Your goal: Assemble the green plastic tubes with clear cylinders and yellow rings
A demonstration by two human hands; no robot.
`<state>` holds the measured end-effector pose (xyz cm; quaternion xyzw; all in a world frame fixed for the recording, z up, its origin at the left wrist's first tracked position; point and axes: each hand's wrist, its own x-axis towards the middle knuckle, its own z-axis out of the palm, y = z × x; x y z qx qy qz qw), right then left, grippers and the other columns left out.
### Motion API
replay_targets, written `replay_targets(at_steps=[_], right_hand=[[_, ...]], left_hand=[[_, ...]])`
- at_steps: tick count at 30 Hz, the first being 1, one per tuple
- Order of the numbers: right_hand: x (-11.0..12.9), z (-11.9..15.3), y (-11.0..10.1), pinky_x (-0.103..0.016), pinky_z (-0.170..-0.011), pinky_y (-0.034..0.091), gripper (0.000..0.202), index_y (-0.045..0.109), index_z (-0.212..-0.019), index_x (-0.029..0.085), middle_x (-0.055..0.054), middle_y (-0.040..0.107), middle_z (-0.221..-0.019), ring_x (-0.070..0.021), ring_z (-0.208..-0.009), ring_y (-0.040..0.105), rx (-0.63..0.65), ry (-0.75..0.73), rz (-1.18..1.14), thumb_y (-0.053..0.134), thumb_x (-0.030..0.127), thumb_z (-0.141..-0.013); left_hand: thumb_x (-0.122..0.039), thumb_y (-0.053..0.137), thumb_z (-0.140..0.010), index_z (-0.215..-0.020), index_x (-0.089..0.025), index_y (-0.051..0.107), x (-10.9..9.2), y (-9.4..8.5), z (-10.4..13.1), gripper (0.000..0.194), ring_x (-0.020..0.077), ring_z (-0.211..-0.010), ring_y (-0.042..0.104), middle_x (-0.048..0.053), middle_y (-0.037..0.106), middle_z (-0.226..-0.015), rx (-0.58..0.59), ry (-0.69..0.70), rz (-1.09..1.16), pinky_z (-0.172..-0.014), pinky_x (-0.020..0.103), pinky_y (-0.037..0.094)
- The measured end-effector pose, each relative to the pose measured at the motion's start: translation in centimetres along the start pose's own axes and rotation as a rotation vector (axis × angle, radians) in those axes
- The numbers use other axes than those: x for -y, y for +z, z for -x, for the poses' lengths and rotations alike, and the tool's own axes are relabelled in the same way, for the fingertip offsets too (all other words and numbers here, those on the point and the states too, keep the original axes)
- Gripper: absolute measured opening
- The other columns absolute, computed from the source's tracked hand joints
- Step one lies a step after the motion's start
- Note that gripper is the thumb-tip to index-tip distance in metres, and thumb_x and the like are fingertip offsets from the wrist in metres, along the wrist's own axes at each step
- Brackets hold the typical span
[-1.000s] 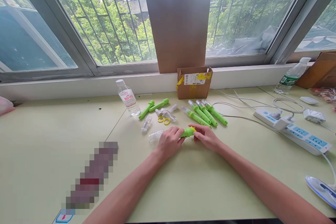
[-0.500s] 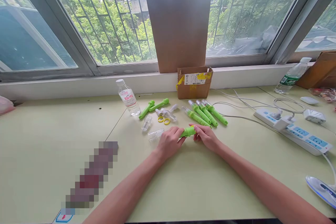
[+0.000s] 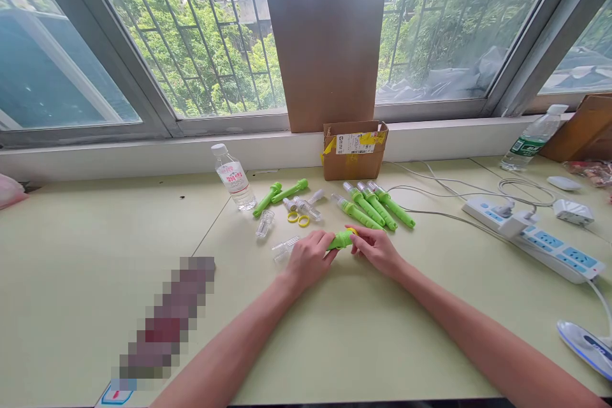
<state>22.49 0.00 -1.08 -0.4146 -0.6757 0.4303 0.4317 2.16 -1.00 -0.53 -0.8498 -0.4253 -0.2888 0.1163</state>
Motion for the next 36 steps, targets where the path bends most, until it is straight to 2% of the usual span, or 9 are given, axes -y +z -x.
replay_targets(at_steps=[3,9,20,32,36], right_hand=[[0.4,0.1,0.1,-0.029,-0.056,0.053,0.052,0.058,-0.126,0.015,-0.002,0.065,-0.073,-0.0158,-0.062,0.061,0.013,-0.038,0.046,0.059,0.044,-0.083],[0.5,0.1,0.2,-0.028,-0.054,0.054,0.049,0.057,-0.126,0.015,-0.005,0.068,-0.083,-0.0159,-0.065,0.062,-0.003,-0.116,0.100,0.057,0.041,-0.084],[0.3,0.0,0.2,-0.029,-0.056,0.053,0.044,0.058,-0.126,0.017,-0.005,0.066,-0.085,-0.0156,-0.067,0.061,0.002,-0.148,0.132,0.055,0.036,-0.086],[0.5,0.0,0.4,-0.032,-0.062,0.056,0.040,0.060,-0.124,0.020,-0.009,0.067,-0.111,-0.0183,-0.078,0.065,-0.029,-0.162,0.122,0.056,0.034,-0.086],[0.7,0.0,0.5,-0.032,-0.066,0.058,0.041,0.059,-0.124,0.020,-0.008,0.070,-0.106,-0.0197,-0.082,0.066,-0.046,-0.177,0.138,0.055,0.035,-0.087]], left_hand=[[-0.023,0.057,-0.085,-0.090,-0.019,0.055,0.0,-0.1,0.0,0.007,0.0155,-0.070,0.058,0.002,0.061,-0.078,-0.004,-0.004,0.004,-0.056,0.024,0.039],[-0.024,0.057,-0.086,-0.088,-0.019,0.055,0.1,0.0,0.1,0.005,0.0158,-0.070,0.058,0.002,0.062,-0.079,-0.003,0.014,-0.002,-0.055,0.025,0.039],[-0.028,0.053,-0.089,-0.089,-0.019,0.054,-0.2,0.0,0.1,0.008,0.0167,-0.072,0.061,0.002,0.064,-0.079,0.006,-0.020,0.060,-0.058,0.026,0.042],[-0.030,0.056,-0.088,-0.093,-0.020,0.056,-0.6,-0.1,0.2,0.012,0.0170,-0.075,0.063,0.003,0.068,-0.083,0.048,-0.149,0.210,-0.065,0.027,0.045],[-0.034,0.055,-0.088,-0.095,-0.021,0.057,-1.0,-0.5,0.0,0.015,0.0147,-0.070,0.061,0.001,0.067,-0.082,0.091,-0.246,0.325,-0.062,0.025,0.044]])
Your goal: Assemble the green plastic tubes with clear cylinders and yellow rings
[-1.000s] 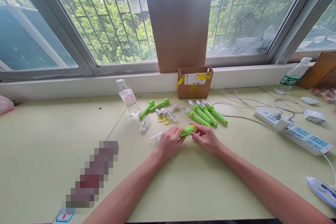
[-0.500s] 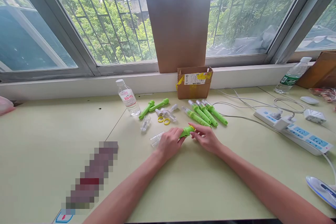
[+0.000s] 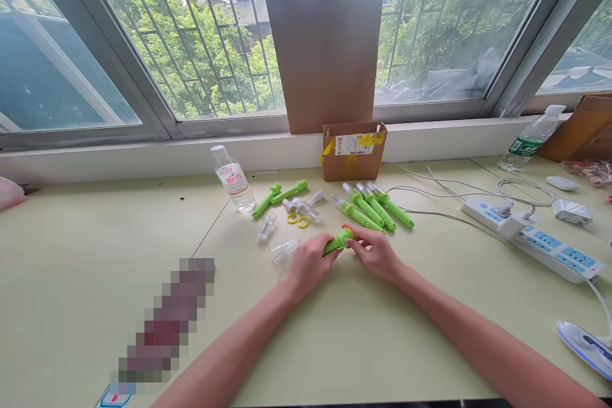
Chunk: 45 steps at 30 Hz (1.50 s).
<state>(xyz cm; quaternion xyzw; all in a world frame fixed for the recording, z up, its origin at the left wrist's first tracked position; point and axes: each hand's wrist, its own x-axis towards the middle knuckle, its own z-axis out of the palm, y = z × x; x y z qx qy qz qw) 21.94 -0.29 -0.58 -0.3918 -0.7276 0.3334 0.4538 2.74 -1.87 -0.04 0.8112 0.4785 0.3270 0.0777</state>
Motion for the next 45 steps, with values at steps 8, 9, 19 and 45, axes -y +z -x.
replay_targets(at_steps=[8,9,19,45], right_hand=[[0.1,0.0,-0.1,-0.034,-0.067,0.059,0.041,0.063,-0.120,0.020,-0.008,0.070,-0.106,-0.0226,-0.087,0.066,-0.015,0.049,-0.047,0.059,0.040,-0.084],[0.0,0.0,0.0,-0.035,-0.067,0.059,0.041,0.063,-0.120,0.020,-0.008,0.070,-0.106,-0.0227,-0.087,0.066,-0.013,0.061,-0.064,0.059,0.040,-0.084],[-0.2,0.0,0.4,-0.034,-0.060,0.058,0.039,0.067,-0.114,0.021,-0.009,0.065,-0.119,-0.0222,-0.084,0.066,-0.063,0.094,-0.178,0.064,0.041,-0.080],[1.2,-0.2,0.0,-0.027,-0.054,0.052,0.038,0.042,-0.075,0.020,-0.007,0.062,-0.105,-0.0127,-0.063,0.064,-0.002,0.245,-0.318,0.070,0.045,-0.073]], left_hand=[[-0.043,0.053,-0.087,-0.090,-0.021,0.058,-0.7,-0.6,-0.3,0.022,0.0098,-0.056,0.050,-0.002,0.063,-0.075,0.089,-0.141,0.215,-0.055,0.023,0.040],[-0.044,0.053,-0.087,-0.089,-0.021,0.058,-0.8,-0.7,-0.4,0.024,0.0096,-0.056,0.048,-0.002,0.063,-0.074,0.096,-0.150,0.235,-0.055,0.023,0.040],[-0.047,0.054,-0.084,-0.083,-0.019,0.058,-0.9,-1.0,-0.6,0.028,0.0096,-0.057,0.044,-0.003,0.059,-0.070,0.111,-0.199,0.345,-0.054,0.023,0.035],[-0.044,0.054,-0.085,-0.085,-0.021,0.060,-0.6,-0.8,-0.3,0.023,0.0092,-0.057,0.044,-0.005,0.059,-0.070,0.155,-0.199,0.294,-0.055,0.023,0.035]])
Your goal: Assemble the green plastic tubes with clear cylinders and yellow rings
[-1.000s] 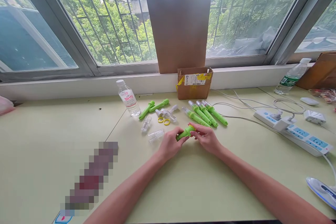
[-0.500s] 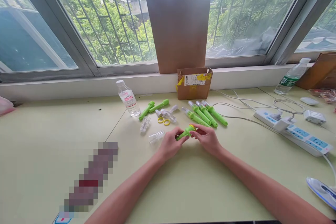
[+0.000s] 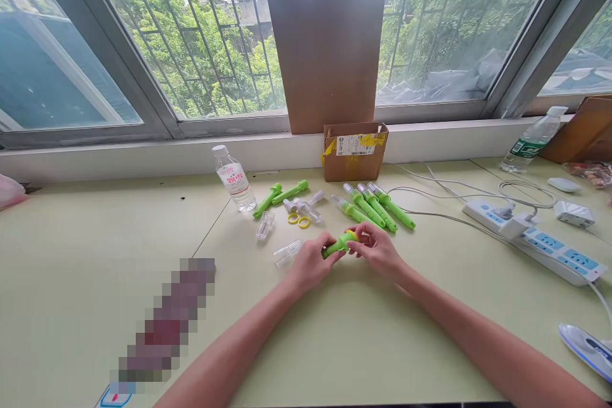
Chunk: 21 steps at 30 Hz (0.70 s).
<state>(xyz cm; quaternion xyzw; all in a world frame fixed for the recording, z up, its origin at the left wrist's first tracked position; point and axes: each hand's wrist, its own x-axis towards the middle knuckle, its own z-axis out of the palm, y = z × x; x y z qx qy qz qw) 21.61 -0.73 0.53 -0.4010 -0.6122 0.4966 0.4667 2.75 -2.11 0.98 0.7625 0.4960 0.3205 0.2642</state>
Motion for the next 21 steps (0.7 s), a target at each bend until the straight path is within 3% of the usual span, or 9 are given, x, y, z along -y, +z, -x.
replay_targets(at_steps=[13,21], right_hand=[[0.1,0.0,0.1,-0.028,-0.056,0.051,0.034,0.044,-0.070,0.020,-0.004,0.063,-0.099,-0.0109,-0.060,0.060,-0.023,-0.075,0.006,0.069,0.042,-0.075],[-0.2,0.1,0.1,-0.027,-0.054,0.053,0.029,0.043,-0.075,0.022,-0.004,0.061,-0.099,-0.0133,-0.066,0.063,-0.009,-0.127,0.057,0.066,0.038,-0.078]], left_hand=[[-0.046,0.055,-0.084,-0.081,-0.019,0.059,-0.7,-0.3,-0.1,0.027,0.0094,-0.058,0.042,-0.004,0.057,-0.069,0.008,-0.043,0.051,-0.055,0.023,0.033],[-0.049,0.058,-0.081,-0.079,-0.017,0.058,-1.0,-0.4,-0.3,0.032,0.0095,-0.056,0.050,-0.002,0.060,-0.070,0.042,-0.131,0.256,-0.050,0.022,0.038]])
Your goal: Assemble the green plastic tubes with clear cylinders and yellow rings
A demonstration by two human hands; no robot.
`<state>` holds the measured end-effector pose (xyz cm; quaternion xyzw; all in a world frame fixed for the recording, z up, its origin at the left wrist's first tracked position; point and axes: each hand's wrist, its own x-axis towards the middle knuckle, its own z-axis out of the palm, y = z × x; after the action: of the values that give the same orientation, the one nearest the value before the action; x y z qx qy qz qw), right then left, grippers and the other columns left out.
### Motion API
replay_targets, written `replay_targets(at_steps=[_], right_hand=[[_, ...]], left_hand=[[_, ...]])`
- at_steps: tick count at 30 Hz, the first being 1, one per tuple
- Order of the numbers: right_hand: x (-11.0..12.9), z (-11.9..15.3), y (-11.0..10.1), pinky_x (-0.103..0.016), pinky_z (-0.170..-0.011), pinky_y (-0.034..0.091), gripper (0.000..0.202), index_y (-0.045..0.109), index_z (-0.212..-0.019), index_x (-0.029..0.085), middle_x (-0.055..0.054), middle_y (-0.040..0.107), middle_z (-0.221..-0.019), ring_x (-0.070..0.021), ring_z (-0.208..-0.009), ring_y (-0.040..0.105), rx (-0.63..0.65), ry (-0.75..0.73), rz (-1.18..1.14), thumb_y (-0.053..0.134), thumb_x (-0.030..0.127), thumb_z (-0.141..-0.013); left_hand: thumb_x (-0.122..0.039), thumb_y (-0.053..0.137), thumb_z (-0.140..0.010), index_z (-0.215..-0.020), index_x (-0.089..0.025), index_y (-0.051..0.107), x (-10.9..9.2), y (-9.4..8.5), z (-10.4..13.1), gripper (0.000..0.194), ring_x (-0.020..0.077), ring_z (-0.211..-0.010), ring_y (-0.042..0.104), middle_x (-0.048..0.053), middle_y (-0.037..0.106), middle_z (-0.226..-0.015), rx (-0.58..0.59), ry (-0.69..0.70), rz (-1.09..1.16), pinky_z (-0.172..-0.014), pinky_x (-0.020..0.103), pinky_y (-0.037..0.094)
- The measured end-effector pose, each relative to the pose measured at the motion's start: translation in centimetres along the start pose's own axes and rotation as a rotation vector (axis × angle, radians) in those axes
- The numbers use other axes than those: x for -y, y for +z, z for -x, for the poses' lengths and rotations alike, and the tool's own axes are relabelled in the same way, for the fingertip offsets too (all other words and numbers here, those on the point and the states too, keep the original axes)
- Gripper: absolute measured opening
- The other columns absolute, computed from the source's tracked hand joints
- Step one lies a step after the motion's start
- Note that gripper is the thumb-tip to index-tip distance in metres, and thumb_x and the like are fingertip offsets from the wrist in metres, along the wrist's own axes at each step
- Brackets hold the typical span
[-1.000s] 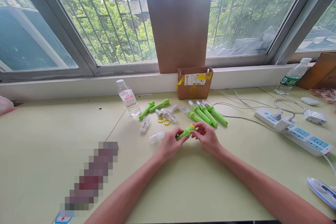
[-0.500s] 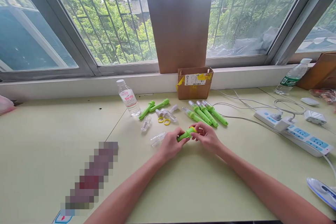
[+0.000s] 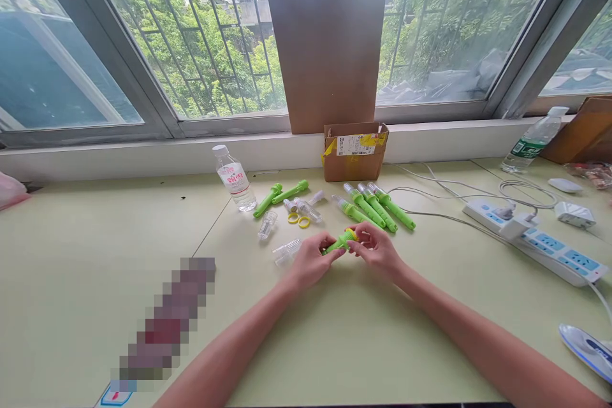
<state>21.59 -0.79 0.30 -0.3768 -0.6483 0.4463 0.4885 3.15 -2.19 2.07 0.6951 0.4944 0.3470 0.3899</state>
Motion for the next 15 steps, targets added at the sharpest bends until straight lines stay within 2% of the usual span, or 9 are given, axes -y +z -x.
replay_targets(at_steps=[4,9,15], right_hand=[[0.15,0.10,-0.25,-0.027,-0.056,0.055,0.026,0.043,-0.083,0.022,-0.005,0.060,-0.104,-0.0165,-0.077,0.066,0.042,-0.008,0.031,0.064,0.037,-0.079],[0.24,0.14,-0.12,-0.025,-0.054,0.053,0.029,0.041,-0.085,0.023,-0.004,0.058,-0.108,-0.0162,-0.081,0.066,0.097,-0.021,0.026,0.067,0.034,-0.077],[-0.54,0.03,0.40,-0.026,-0.054,0.054,0.034,0.042,-0.077,0.022,-0.002,0.060,-0.092,-0.0174,-0.080,0.064,-0.018,0.000,0.008,0.072,0.038,-0.073]], left_hand=[[-0.048,0.061,-0.079,-0.079,-0.016,0.057,-0.16,0.00,-0.10,0.032,0.0077,-0.048,0.051,0.000,0.062,-0.073,0.047,-0.076,0.160,-0.043,0.020,0.040],[-0.048,0.062,-0.078,-0.079,-0.016,0.056,-0.34,-0.13,-0.20,0.032,0.0066,-0.042,0.051,0.001,0.064,-0.073,0.070,-0.135,0.230,-0.036,0.018,0.033],[-0.052,0.062,-0.077,-0.082,-0.017,0.058,-0.45,-0.22,-0.16,0.036,0.0088,-0.043,0.055,0.002,0.066,-0.075,0.112,-0.166,0.275,-0.035,0.018,0.034]])
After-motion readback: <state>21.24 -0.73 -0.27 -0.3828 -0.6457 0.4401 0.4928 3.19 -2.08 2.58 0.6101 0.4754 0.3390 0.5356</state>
